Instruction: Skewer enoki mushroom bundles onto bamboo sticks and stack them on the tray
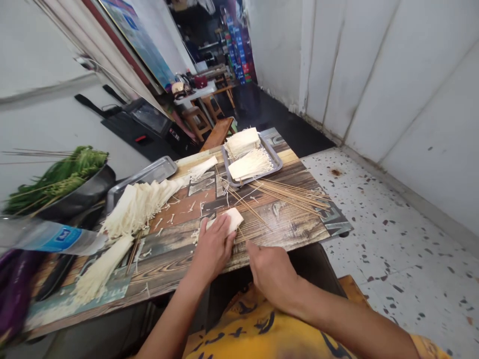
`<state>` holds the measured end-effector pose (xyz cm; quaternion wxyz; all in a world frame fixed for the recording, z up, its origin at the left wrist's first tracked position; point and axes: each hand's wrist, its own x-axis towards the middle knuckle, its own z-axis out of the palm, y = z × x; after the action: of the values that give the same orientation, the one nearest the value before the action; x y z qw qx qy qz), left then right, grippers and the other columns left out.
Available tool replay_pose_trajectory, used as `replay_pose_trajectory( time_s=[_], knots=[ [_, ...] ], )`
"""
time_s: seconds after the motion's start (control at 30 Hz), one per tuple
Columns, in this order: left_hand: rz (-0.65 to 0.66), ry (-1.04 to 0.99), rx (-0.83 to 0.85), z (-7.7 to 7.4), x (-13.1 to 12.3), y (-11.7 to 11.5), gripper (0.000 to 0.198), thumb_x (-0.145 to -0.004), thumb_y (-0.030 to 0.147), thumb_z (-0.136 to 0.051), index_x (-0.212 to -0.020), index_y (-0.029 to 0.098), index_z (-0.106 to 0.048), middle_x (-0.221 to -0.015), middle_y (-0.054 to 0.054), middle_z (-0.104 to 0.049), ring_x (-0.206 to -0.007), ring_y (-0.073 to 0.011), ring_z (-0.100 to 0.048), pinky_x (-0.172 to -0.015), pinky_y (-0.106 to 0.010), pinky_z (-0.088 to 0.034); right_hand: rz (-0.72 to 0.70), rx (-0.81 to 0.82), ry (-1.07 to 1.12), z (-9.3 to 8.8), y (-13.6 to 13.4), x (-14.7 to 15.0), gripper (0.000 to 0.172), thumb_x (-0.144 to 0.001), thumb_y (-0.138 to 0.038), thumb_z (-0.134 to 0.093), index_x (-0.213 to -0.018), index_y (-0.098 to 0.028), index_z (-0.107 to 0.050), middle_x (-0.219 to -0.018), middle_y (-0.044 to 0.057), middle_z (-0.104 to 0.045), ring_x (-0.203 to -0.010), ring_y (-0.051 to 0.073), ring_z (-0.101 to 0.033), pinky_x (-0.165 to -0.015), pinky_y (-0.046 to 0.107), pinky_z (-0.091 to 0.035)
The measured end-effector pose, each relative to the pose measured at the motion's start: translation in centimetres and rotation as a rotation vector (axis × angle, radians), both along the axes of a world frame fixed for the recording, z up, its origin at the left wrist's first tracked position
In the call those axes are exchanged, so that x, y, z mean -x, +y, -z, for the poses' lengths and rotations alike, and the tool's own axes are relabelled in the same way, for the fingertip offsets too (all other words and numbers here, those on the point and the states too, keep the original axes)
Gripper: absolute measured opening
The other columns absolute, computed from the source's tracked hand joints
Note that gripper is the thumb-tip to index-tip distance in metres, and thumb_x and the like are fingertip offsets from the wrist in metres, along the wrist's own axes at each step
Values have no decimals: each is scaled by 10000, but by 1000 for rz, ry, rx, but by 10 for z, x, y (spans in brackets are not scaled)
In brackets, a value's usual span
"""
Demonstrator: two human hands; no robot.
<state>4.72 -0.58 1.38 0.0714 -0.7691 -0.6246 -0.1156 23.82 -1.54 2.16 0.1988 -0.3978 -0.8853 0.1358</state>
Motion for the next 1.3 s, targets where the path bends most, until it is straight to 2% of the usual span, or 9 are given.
replay_pose_trajectory(
  time_s=[0.07, 0.17, 0.27, 0.37, 0.5, 0.6, 0.83, 1.03, 1.3],
  knots=[
    [6, -42, -90, -16, 1, -2, 521, -956, 319, -418, -1403, 55, -364, -1425, -218, -462, -1351, -282, -409, -1147, -560, -203, 14, -52, 101, -18, 8, -5, 298, -904, -110, -389, -1079, -90, -628, -670, 47, -682, -557, 144, -605, -537, 248, -394],
    [-18, -135, -239, -45, 4, -10, 657, -958, 331, -425, -1494, 72, -149, -1522, -222, -299, -1438, -264, -242, -1168, -543, -162, 9, -294, 228, -49, 19, -15, 285, -925, -131, -401, -1102, -91, -619, -700, 45, -690, -570, 134, -607, -529, 247, -396],
    [-84, -246, -267, -54, 12, -22, 661, -964, 306, -407, -1519, 152, -83, -1550, -179, -261, -1448, -240, -211, -1170, -505, -207, -32, -518, 227, -64, 23, -18, 288, -941, -127, -403, -1142, -71, -602, -705, 43, -685, -582, 125, -599, -519, 249, -392],
    [-167, -273, -219, -33, 22, -38, 646, -972, 286, -376, -1524, 176, -60, -1537, -187, -289, -1436, -255, -245, -1150, -522, -255, -89, -561, 143, -49, 21, -14, 296, -915, -91, -424, -1153, -60, -596, -717, 50, -677, -596, 126, -592, -506, 253, -382],
    [-235, -223, -155, 9, 26, -63, 619, -978, 251, -344, -1520, 164, -59, -1507, -209, -339, -1419, -274, -285, -1128, -582, -260, -142, -498, 46, 0, 10, -7, 284, -877, -67, -475, -1127, -50, -609, -664, 36, -643, -537, 126, -550, -467, 264, -327],
    [-229, -152, -122, 23, 21, -76, 605, -969, 246, -373, -1508, 135, -122, -1494, -209, -363, -1419, -270, -287, -1139, -576, -238, -182, -423, 43, 23, 0, -7, 289, -895, -78, -449, -1135, -39, -606, -628, 18, -621, -507, 120, -526, -471, 263, -318],
    [-211, -69, -133, 19, 15, -73, 569, -961, 245, -389, -1480, 90, -213, -1493, -198, -373, -1423, -263, -281, -1148, -522, -250, -222, -315, -54, 26, -10, -12, 360, -869, -70, -448, -1196, -43, -596, -680, 39, -645, -524, 127, -543, -476, 251, -346],
    [-82, -25, -17, 14, 11, -63, 531, -967, 281, -383, -1453, 86, -295, -1494, -166, -385, -1418, -236, -297, -1153, -466, -278, -229, -205, -181, 26, -14, -20, 472, -847, -70, -442, -1311, -59, -526, -709, 52, -662, -539, 149, -578, -486, 260, -385],
    [-41, -58, 17, 15, 11, -56, 500, -969, 290, -382, -1428, 96, -355, -1469, -172, -420, -1400, -242, -334, -1130, -470, -333, -302, -161, -230, 24, -12, -19, 635, -714, -45, -506, -1347, -20, -473, -789, 108, -701, -592, 179, -608, -482, 271, -372]
  ],
)
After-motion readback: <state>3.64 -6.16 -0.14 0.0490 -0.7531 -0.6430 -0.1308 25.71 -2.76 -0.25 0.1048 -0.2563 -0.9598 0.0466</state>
